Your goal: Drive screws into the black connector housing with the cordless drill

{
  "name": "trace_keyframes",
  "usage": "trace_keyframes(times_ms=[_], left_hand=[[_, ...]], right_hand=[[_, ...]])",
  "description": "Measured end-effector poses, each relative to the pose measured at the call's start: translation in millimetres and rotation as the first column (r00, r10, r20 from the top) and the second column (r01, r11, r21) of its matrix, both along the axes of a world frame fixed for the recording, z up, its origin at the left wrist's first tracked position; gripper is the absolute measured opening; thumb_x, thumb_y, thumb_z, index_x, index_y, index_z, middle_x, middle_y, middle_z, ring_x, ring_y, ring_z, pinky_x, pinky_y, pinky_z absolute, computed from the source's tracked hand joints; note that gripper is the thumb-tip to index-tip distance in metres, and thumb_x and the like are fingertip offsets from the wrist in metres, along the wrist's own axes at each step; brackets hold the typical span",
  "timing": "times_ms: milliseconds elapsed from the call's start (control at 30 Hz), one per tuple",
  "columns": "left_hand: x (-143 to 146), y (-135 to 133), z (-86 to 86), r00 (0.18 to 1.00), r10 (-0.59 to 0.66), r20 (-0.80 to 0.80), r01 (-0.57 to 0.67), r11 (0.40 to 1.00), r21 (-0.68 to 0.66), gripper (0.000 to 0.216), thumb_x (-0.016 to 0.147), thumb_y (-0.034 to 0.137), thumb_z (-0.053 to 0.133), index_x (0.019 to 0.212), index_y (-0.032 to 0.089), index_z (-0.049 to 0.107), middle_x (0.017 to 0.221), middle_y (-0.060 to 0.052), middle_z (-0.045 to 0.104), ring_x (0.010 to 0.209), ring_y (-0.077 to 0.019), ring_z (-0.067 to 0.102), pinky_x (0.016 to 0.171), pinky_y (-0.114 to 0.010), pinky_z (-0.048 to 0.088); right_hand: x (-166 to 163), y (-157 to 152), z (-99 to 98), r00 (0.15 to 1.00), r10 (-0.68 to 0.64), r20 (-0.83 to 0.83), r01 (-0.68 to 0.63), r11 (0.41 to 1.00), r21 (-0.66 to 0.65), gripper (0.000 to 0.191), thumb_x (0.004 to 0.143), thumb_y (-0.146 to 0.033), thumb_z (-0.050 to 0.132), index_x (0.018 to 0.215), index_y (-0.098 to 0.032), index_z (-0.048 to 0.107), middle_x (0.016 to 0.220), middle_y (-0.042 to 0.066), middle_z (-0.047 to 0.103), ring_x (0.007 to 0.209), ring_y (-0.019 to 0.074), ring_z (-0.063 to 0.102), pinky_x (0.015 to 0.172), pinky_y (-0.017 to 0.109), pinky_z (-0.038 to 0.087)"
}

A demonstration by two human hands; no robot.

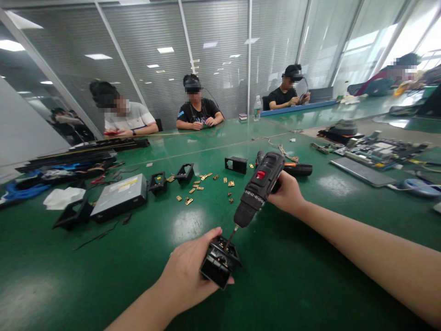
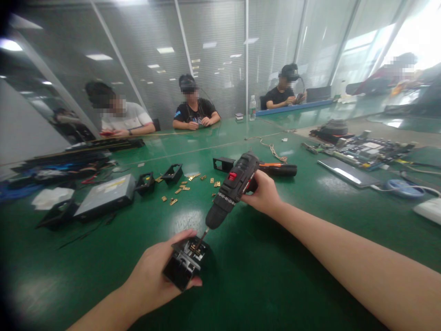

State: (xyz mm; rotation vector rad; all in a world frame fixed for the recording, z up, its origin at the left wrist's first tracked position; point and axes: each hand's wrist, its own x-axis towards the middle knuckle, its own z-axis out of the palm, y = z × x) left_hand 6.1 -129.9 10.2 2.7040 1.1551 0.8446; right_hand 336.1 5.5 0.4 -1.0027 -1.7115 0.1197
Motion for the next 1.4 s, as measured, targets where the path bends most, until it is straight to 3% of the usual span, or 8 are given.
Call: trace_keyframes(times_ms=[367, 733, 1400], left_hand=[[-0.3, -0.5, -0.2, 1.0, 0.015, -0.009, -0.016, 1.0, -0.021, 0.087, 0.077, 0.061, 0.078, 0.147, 0.026, 0.039, 0.111, -0.007, 0.076, 0.092, -0.0279, 0.077, 0.08, -0.042, 0.063], [-0.4, -0.2, 0.7, 1.0, 0.027, 0.013, -0.026, 0.996, -0.09, 0.084, 0.076, 0.058, 0.08, 0.145, 0.028, 0.041, 0.115, -0.008, 0.075, 0.096, -0.0282, 0.076, 0.084, -0.042, 0.062], [0.0, -2.1, 0.5, 0.999, 0.029, 0.03, -0.027, 0.998, -0.062, 0.086, 0.073, 0.06, 0.082, 0.143, 0.028, 0.042, 0.118, -0.009, 0.074, 0.097, -0.0288, 0.077, 0.082, -0.043, 0.063]], right_hand=[[0.4, -1.3, 1.1, 0.999, 0.005, 0.042, -0.006, 1.0, 0.016, 0.037, 0.066, -0.032, 0.081, 0.095, -0.02, 0.061, 0.091, 0.006, 0.069, 0.08, 0.0268, 0.065, 0.073, 0.04, 0.053], [-0.5, -0.3, 0.2, 1.0, 0.031, 0.0, -0.031, 0.999, -0.017, 0.035, 0.067, -0.032, 0.082, 0.095, -0.02, 0.063, 0.09, 0.004, 0.068, 0.079, 0.0248, 0.064, 0.073, 0.038, 0.052], [0.0, 0.4, -4.9, 1.0, 0.02, 0.019, -0.019, 0.999, -0.042, 0.038, 0.067, -0.036, 0.083, 0.096, -0.021, 0.062, 0.091, 0.006, 0.069, 0.078, 0.0263, 0.067, 0.07, 0.04, 0.057]])
